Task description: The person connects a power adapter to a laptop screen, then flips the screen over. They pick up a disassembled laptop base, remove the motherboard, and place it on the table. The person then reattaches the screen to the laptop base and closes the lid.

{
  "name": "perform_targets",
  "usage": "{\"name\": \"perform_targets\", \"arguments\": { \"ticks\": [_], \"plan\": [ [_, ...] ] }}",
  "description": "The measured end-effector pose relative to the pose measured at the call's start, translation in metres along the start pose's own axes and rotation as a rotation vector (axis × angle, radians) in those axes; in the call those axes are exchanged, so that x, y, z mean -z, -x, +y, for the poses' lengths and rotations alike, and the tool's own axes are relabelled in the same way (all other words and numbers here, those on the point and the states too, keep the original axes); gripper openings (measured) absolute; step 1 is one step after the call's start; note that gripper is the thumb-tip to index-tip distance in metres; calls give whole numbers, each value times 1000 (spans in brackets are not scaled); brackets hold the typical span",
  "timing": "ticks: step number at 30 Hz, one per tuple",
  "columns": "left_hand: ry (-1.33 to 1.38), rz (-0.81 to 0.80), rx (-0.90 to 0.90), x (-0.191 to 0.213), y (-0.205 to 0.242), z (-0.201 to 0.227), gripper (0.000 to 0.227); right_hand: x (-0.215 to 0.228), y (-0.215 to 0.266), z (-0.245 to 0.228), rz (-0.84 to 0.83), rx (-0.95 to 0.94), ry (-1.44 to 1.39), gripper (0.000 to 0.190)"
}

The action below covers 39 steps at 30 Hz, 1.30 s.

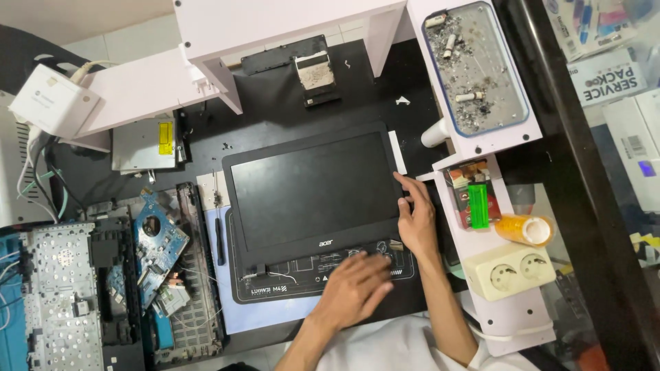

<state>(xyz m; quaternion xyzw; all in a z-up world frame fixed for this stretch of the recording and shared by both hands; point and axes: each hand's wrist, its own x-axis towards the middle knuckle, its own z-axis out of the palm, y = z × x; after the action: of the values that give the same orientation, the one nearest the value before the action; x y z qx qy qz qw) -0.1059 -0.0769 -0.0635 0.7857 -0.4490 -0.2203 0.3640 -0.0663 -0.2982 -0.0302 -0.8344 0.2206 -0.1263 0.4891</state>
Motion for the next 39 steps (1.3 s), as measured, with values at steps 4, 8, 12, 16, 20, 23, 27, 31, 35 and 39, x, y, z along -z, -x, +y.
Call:
{"name": "perform_targets", "arguments": {
  "ticks": [4, 8, 12, 16, 20, 23, 27, 31, 35, 39],
  "plan": [
    [-224, 398, 212, 52, -33, 24, 48, 10, 25, 4, 90, -11, -154, 48],
    [-343, 305, 130, 51, -47, 32, 64, 15, 67, 7, 124, 13, 21, 35],
    [-325, 220, -22, 52, -63, 41, 51, 20, 89, 7, 101, 23, 11, 32],
    [-91, 174, -39, 57, -45, 29, 35, 20, 89, 7, 67, 132, 129, 36],
    [-193, 391, 114, 86, -13, 34, 27, 15, 76, -10, 24, 172, 238, 42],
    [-326, 568, 269, 108, 18, 26, 28, 13, 65, -8, 1, 183, 355, 46],
    [-457, 716, 674, 114, 51, -13, 43, 7, 53, -10, -19, 106, 403, 49],
    [-402, 677, 711, 110, 58, -23, 52, 2, 50, -5, -12, 142, 496, 49],
    [-487, 653, 723, 108, 55, -20, 55, 0, 47, -9, -21, 115, 486, 51],
    [-538, 633, 745, 108, 52, -21, 58, -4, 47, 1, 20, 101, 372, 50]
  ]
}}
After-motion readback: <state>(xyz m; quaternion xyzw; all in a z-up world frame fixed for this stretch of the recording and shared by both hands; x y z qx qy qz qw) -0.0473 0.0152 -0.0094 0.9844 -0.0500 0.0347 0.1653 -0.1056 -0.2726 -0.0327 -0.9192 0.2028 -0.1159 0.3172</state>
